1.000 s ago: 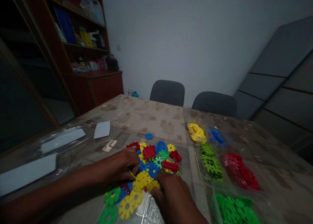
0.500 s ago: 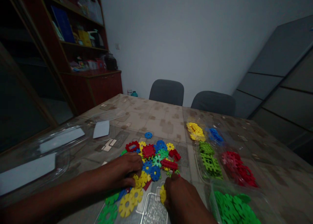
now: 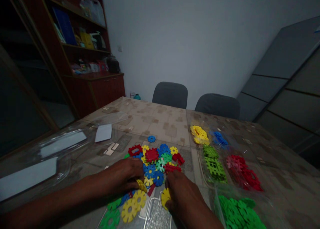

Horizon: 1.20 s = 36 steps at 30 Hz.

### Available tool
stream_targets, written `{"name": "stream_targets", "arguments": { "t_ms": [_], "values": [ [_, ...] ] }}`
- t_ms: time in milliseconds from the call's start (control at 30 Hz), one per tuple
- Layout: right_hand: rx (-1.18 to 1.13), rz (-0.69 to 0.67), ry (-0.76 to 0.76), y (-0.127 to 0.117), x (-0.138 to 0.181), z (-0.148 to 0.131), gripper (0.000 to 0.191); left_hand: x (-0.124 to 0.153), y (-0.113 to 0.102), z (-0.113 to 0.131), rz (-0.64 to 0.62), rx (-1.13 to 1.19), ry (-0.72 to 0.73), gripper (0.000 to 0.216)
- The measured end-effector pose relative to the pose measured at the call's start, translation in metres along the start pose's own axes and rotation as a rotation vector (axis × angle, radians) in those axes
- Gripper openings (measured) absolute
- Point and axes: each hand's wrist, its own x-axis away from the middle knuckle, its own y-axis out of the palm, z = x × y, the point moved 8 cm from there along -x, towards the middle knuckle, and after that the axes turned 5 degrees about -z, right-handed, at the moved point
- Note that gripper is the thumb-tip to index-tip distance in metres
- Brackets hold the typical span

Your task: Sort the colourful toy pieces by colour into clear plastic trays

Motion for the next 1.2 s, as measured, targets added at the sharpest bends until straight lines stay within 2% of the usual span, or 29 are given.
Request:
{"name": "stream_targets", "arguments": {
  "t_ms": [167, 267, 400, 533, 767, 867, 1000, 1200],
  "values": [
    [-0.182, 0.021, -0.125, -0.002, -0.001, -0.007, 0.027, 0.001, -0.003, 0.000, 0.026, 0.051, 0.022, 0.016],
    [-0.271, 0.042, -0.225, -0.002, -0.003, -0.015, 0.022, 0.004, -0.006, -0.001, 0.039, 0.107, -0.043, 0.013],
    [-0.342, 0.159, -0.305, -0.003, -0.007, -0.022, 0.013, 0.007, -0.006, -0.006, 0.072, 0.272, -0.124, 0.003],
    [-0.388, 0.217, -0.330, 0.001, -0.007, -0.027, 0.012, 0.006, 0.001, -0.010, 0.080, 0.439, -0.156, 0.005],
    [-0.627, 0.167, -0.373, 0.003, -0.006, -0.035, 0.024, 0.005, 0.005, -0.022, 0.109, 0.595, -0.321, 0.010],
    [-0.687, 0.162, -0.354, 0.002, -0.008, -0.030, 0.026, 0.006, 0.010, -0.025, 0.107, 0.731, -0.371, 0.012],
    [-0.711, 0.153, -0.347, 0.003, -0.012, -0.028, 0.033, 0.006, 0.018, -0.022, 0.055, 0.846, -0.380, 0.014],
    [-0.629, 0.191, -0.375, 0.004, -0.008, -0.037, 0.026, 0.005, 0.017, -0.020, 0.136, 0.845, -0.387, 0.018]
  ]
}}
